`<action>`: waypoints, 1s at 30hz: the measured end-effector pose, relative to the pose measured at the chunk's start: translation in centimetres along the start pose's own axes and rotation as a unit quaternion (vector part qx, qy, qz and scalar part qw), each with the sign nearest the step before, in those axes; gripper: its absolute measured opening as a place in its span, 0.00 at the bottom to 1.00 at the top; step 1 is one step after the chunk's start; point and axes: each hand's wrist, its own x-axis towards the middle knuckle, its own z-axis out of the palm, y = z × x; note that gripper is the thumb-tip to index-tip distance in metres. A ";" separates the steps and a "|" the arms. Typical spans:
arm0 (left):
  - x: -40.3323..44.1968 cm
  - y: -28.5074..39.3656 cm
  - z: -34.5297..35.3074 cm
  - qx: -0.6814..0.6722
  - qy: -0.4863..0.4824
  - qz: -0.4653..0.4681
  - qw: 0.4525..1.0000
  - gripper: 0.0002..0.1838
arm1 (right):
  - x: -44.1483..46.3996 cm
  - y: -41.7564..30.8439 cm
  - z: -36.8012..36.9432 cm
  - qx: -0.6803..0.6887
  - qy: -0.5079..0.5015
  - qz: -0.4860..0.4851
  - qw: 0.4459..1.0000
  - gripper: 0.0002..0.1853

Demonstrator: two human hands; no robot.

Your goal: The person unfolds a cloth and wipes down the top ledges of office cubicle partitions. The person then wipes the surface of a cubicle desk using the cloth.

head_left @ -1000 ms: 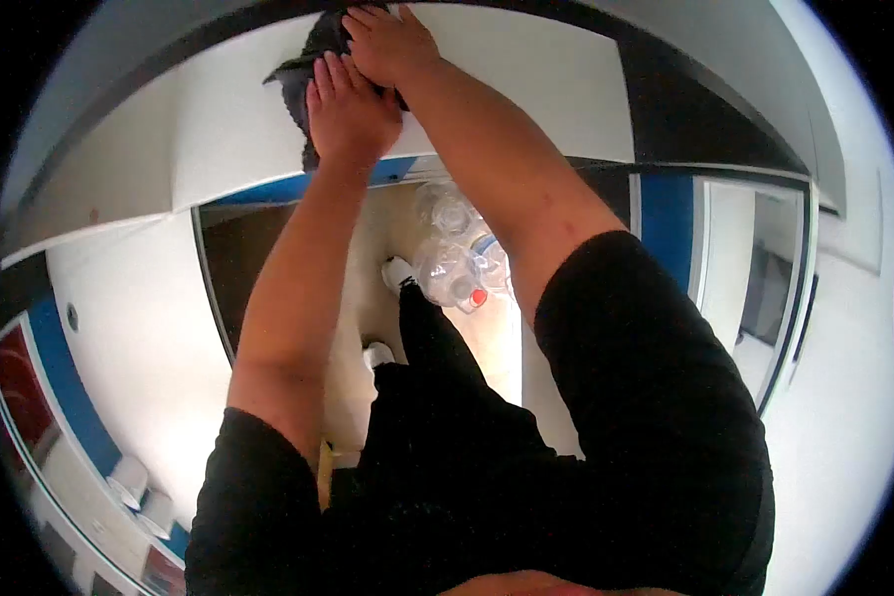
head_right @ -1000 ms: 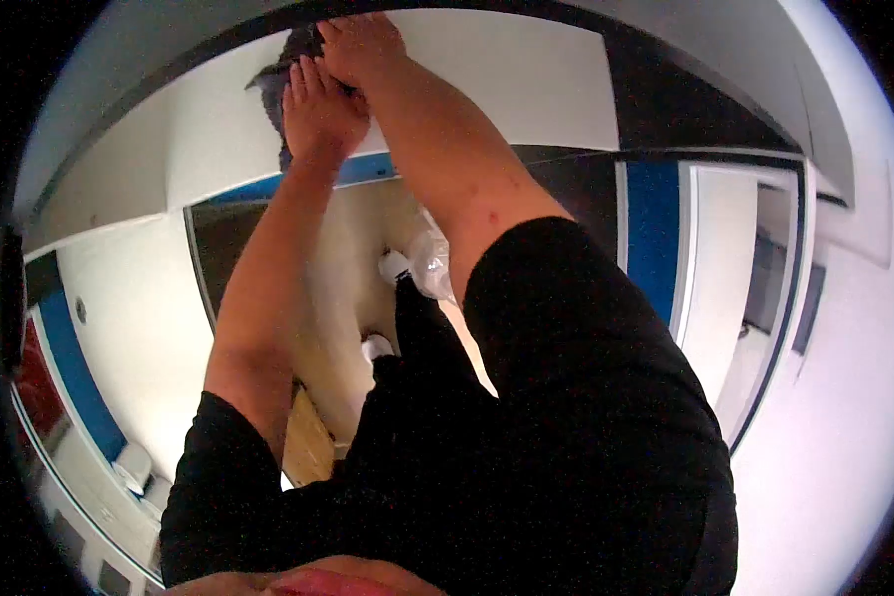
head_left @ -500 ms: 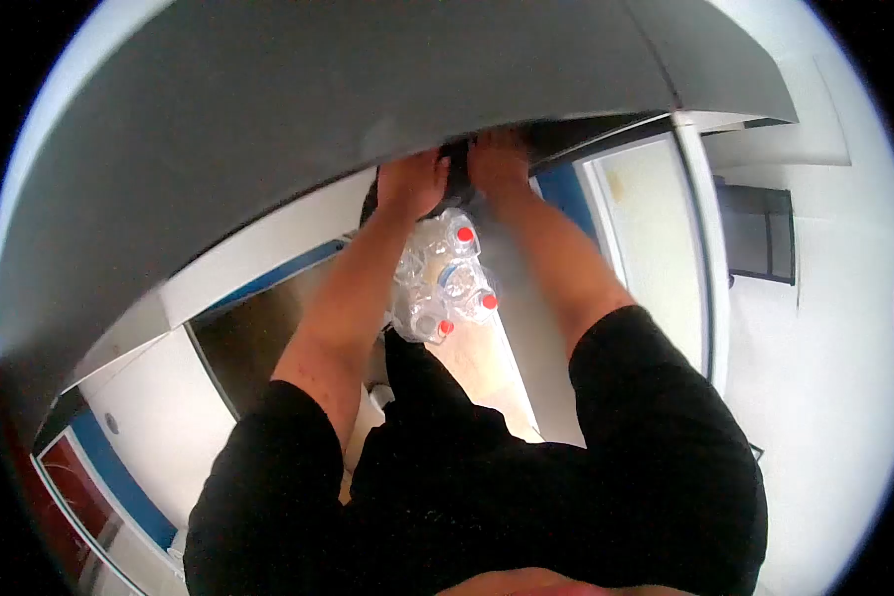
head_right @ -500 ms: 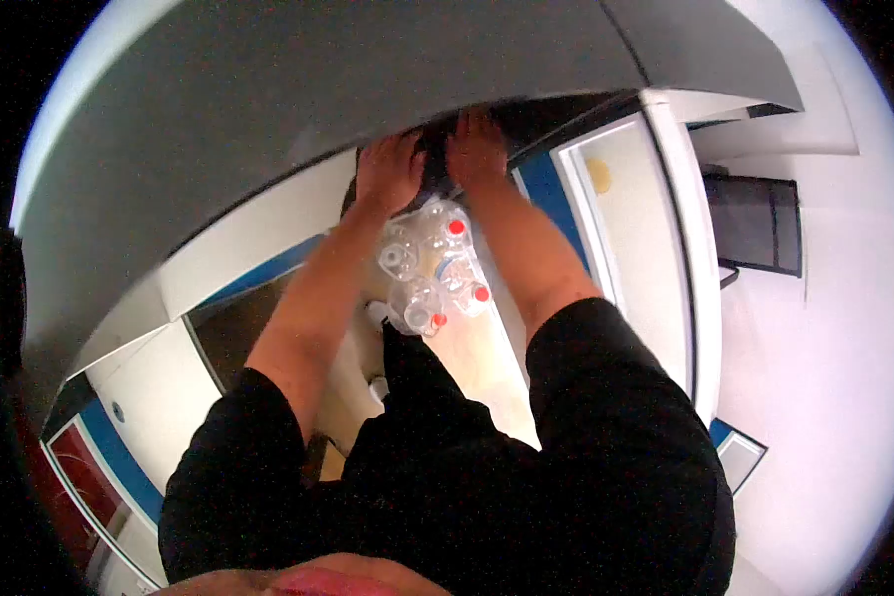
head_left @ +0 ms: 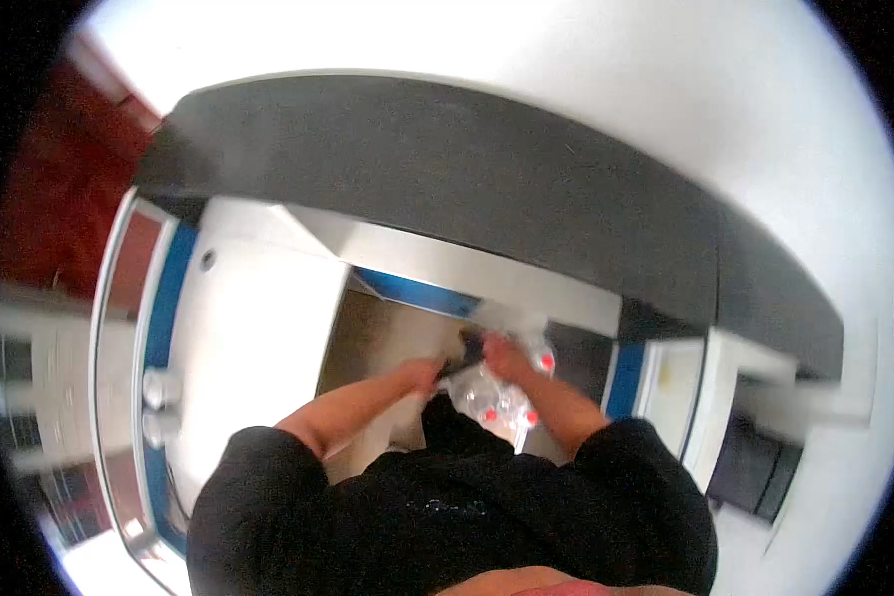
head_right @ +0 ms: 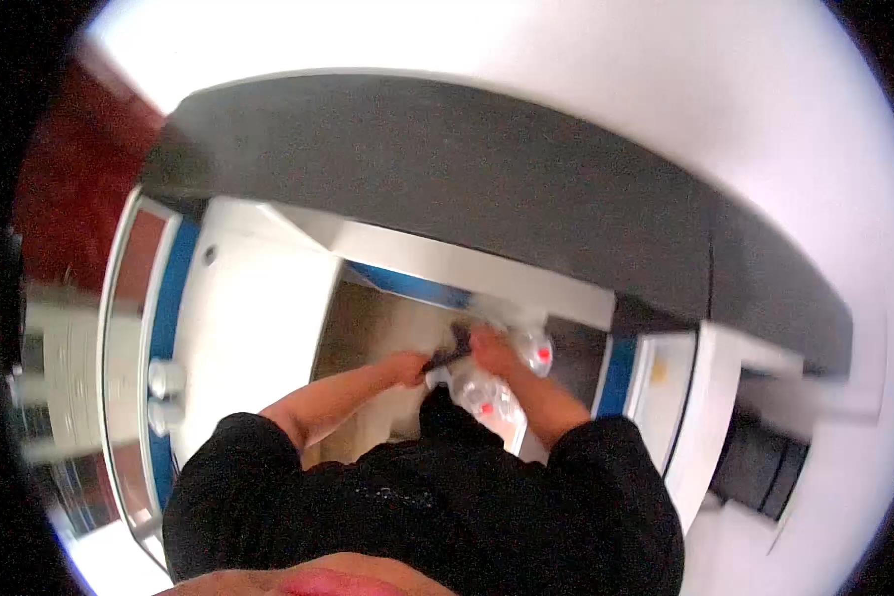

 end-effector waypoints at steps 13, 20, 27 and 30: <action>-42.3 2.3 22.2 -0.265 0.312 -0.259 0.875 0.18 | 6.6 -39.0 -1.6 0.146 -0.524 -0.421 0.725 0.20; -52.3 22.2 47.4 -0.431 0.596 -0.381 0.560 0.24 | -2.7 -59.0 -0.3 0.111 -0.538 -0.560 0.620 0.21; -57.6 33.1 61.9 -0.415 0.661 -0.530 0.332 0.13 | -19.6 -78.8 5.6 0.005 -0.486 -0.694 0.532 0.23; -59.5 36.2 63.0 -0.407 0.664 -0.570 0.261 0.15 | -24.0 -83.4 4.5 -0.070 -0.487 -0.713 0.499 0.18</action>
